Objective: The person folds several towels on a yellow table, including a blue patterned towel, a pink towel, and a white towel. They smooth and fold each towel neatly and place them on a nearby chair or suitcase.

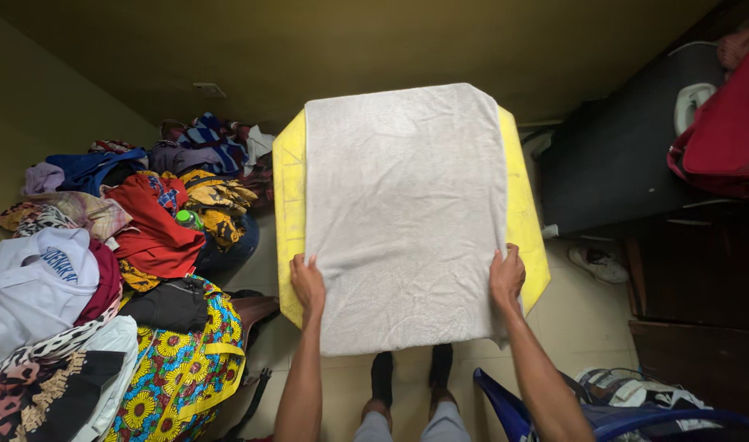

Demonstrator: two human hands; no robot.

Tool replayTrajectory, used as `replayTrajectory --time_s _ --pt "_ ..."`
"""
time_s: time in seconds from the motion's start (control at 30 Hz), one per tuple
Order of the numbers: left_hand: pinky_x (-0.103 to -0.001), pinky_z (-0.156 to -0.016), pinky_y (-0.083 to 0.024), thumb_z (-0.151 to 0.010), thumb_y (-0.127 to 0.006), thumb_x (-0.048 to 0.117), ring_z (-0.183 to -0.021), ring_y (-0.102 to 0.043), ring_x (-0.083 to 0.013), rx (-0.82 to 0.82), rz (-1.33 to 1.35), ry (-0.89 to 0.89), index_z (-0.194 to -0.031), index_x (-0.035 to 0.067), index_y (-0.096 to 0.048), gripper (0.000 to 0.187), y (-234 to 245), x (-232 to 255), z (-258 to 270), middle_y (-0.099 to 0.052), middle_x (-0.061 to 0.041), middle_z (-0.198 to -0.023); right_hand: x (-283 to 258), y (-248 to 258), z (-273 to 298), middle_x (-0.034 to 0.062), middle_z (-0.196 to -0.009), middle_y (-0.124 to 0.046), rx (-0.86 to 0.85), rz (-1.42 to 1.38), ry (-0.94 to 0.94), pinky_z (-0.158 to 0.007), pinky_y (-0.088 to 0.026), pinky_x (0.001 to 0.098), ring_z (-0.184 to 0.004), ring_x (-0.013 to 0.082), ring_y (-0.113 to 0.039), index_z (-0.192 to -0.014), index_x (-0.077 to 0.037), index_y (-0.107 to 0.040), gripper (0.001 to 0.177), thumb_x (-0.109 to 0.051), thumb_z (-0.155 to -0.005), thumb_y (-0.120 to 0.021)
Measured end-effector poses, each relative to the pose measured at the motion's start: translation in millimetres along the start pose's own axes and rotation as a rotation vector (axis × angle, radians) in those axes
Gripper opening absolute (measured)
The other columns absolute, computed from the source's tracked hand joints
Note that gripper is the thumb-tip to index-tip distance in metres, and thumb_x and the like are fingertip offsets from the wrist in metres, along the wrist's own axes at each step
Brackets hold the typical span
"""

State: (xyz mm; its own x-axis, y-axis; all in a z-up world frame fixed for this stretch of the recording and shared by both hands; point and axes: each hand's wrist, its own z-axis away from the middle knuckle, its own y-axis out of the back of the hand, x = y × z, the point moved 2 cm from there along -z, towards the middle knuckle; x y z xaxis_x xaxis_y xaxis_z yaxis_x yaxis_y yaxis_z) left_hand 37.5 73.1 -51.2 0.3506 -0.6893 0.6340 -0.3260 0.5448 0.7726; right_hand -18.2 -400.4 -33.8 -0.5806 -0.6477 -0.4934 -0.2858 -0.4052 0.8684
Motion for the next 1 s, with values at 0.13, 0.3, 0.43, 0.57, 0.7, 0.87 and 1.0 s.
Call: replayTrajectory --time_s 0.13,0.3,0.43,0.57,0.7,0.87,1.0 --pt "-0.05 -0.086 -0.05 -0.099 -0.066 0.035 -0.102 -0.065 -0.0447 -0.048 -0.017 -0.019 -0.112 -0.001 -0.065 0.038 22 -34 22 -0.069 -0.024 -0.108 20 21 10 0.0244 -0.103 -0.074 0.003 -0.08 0.117 -0.085 -0.053 0.0473 -0.096 0.0406 -0.07 -0.116 -0.002 -0.069 0.038 -0.037 -0.1 -0.067" --pt "-0.043 -0.084 -0.054 -0.093 -0.067 0.052 -0.091 -0.071 -0.0342 -0.513 0.071 0.194 -0.109 0.003 -0.074 0.052 39 -58 38 -0.076 -0.019 -0.095 55 45 19 0.0243 -0.104 -0.078 -0.48 -0.243 -0.168 -0.082 -0.057 0.0433 -0.093 0.0329 -0.075 -0.115 0.006 -0.07 0.065 -0.047 -0.079 -0.081" --pt "-0.037 -0.084 -0.056 -0.078 -0.082 0.047 -0.09 -0.074 -0.0211 -0.933 0.04 0.115 -0.112 0.004 -0.077 0.055 66 -78 58 -0.08 -0.011 -0.099 86 73 32 0.0179 -0.106 -0.08 -0.929 -0.232 -0.33 -0.088 -0.057 0.0433 -0.097 0.0291 -0.076 -0.117 0.002 -0.074 0.065 -0.044 -0.072 -0.085" --pt "-0.034 -0.085 -0.056 -0.077 -0.083 0.046 -0.091 -0.075 -0.018 -0.989 0.093 0.179 -0.109 0.003 -0.081 0.054 84 -90 81 -0.083 -0.012 -0.099 103 89 47 0.0104 -0.111 -0.081 -1.155 -0.14 -0.352 -0.101 -0.051 0.041 -0.109 0.0221 -0.071 -0.116 0.0 -0.078 0.066 -0.04 -0.066 -0.092" --pt "-0.035 -0.087 -0.055 -0.07 -0.088 0.041 -0.093 -0.074 -0.02 -0.95 0.31 0.345 -0.112 0.004 -0.075 0.058 94 -91 105 -0.081 -0.011 -0.103 117 89 72 0.0098 -0.109 -0.08 -1.204 -0.139 -0.266 -0.105 -0.046 0.0438 -0.106 0.0208 -0.066 -0.112 -0.001 -0.083 0.062 -0.04 -0.064 -0.092" --pt "-0.035 -0.087 -0.056 -0.065 -0.091 0.043 -0.093 -0.076 -0.0213 -0.953 0.16 0.411 -0.107 0.001 -0.082 0.059 103 -75 121 -0.083 -0.012 -0.102 125 76 106 0.009 -0.112 -0.075 -1.19 -0.388 -0.516 -0.1 -0.054 0.0451 -0.105 0.0206 -0.067 -0.112 -0.001 -0.076 0.044 -0.033 -0.082 -0.082" --pt "-0.038 -0.088 -0.056 -0.063 -0.091 0.05 -0.095 -0.075 -0.0238 -1.047 -0.006 0.36 -0.109 0.002 -0.081 0.067 104 -58 145 -0.08 -0.012 -0.103 125 77 124 0.017 -0.106 -0.066 -1.249 -0.749 -0.602 -0.092 -0.063 0.0497 -0.099 0.0289 -0.07 -0.113 0.008 -0.064 0.03 -0.009 -0.091 -0.075"
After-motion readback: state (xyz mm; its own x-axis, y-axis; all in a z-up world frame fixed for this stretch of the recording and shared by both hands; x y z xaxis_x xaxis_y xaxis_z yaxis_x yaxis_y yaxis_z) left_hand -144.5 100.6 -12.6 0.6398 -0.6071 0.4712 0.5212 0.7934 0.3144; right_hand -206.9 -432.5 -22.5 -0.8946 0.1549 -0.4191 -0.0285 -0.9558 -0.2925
